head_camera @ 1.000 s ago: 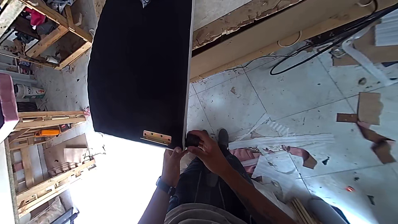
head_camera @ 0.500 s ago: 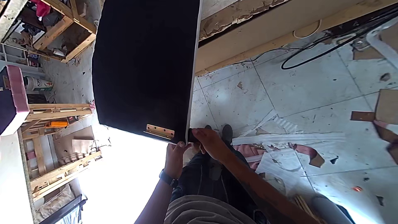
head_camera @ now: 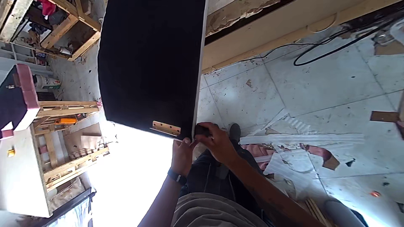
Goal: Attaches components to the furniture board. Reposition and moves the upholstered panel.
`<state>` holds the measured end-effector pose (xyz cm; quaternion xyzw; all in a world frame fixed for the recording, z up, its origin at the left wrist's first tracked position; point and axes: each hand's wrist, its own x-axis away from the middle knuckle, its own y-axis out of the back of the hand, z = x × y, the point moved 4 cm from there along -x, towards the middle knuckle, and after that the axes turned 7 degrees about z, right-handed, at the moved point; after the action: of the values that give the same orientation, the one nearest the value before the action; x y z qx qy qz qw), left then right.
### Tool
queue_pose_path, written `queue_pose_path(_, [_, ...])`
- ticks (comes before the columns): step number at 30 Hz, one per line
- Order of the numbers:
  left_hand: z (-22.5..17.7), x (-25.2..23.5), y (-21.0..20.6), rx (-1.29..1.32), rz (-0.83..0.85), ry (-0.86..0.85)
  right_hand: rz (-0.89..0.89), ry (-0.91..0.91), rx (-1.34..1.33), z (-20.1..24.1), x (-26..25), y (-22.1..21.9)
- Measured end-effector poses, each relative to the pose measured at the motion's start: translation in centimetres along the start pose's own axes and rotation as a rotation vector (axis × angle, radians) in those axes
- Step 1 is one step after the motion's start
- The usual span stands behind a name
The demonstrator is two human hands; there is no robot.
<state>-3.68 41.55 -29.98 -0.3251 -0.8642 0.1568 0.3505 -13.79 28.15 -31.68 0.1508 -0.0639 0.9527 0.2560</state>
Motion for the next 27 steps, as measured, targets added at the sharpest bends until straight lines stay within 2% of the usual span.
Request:
queue_pose_path(3, [0.0, 0.2, 0.1, 0.073, 0.024, -0.029, 0.053, -0.173, -0.036, 0.1, -1.6, -0.6])
queue_pose_path(4, [0.0, 0.1, 0.0, 0.087, 0.028, -0.03, 0.081, -0.174, 0.001, 0.5, -1.5, -0.3])
queue_pose_path(7, [0.0, -0.3, -0.5, 0.084, 0.027, -0.024, 0.103, -0.013, 0.107, 0.7, -0.1, 0.7])
queue_pose_path(9, [0.1, -0.2, -0.3, 0.076, 0.025, -0.031, 0.085, 0.018, 0.07, 0.1, -0.3, 0.4])
queue_pose_path(11, [0.1, -0.3, 0.0, 0.058, 0.038, -0.042, 0.135, -0.093, -0.125, -0.1, -1.3, -0.1])
queue_pose_path(13, [0.2, -0.4, 0.2, 0.033, 0.061, -0.041, 0.271, -0.266, -0.239, 0.6, -1.7, 0.3])
queue_pose_path(14, [0.1, -0.6, 0.2, 0.023, 0.068, -0.038, 0.302, -0.292, -0.155, 1.3, -1.8, 1.0])
queue_pose_path(15, [0.0, -0.5, 0.1, 0.011, 0.07, -0.024, 0.279, -0.265, 0.039, 2.2, -1.2, 1.6])
queue_pose_path(17, [-0.3, -0.7, -0.2, 0.005, 0.044, 0.002, 0.2, -0.128, 0.485, 4.4, 0.3, 2.2])
queue_pose_path(19, [-0.4, -0.8, -0.4, -0.008, 0.01, 0.004, 0.143, -0.071, 0.806, 6.2, 0.8, 0.3])
queue_pose_path(22, [-0.8, -0.4, -0.9, -0.035, -0.034, 0.022, 0.119, -0.2, 1.038, 6.8, -0.9, -2.1])
queue_pose_path(24, [-1.6, -0.9, -1.1, -0.076, -0.041, 0.028, 0.35, -0.342, 0.956, 7.2, -4.3, -0.9])
queue_pose_path(26, [-1.6, -0.5, -1.1, -0.074, -0.04, 0.042, 0.72, -0.483, 0.656, 5.8, -6.6, 0.3])
queue_pose_path(27, [-1.5, -0.2, -1.2, -0.065, -0.048, 0.047, 0.847, -0.534, 0.541, 5.3, -6.8, 0.5])
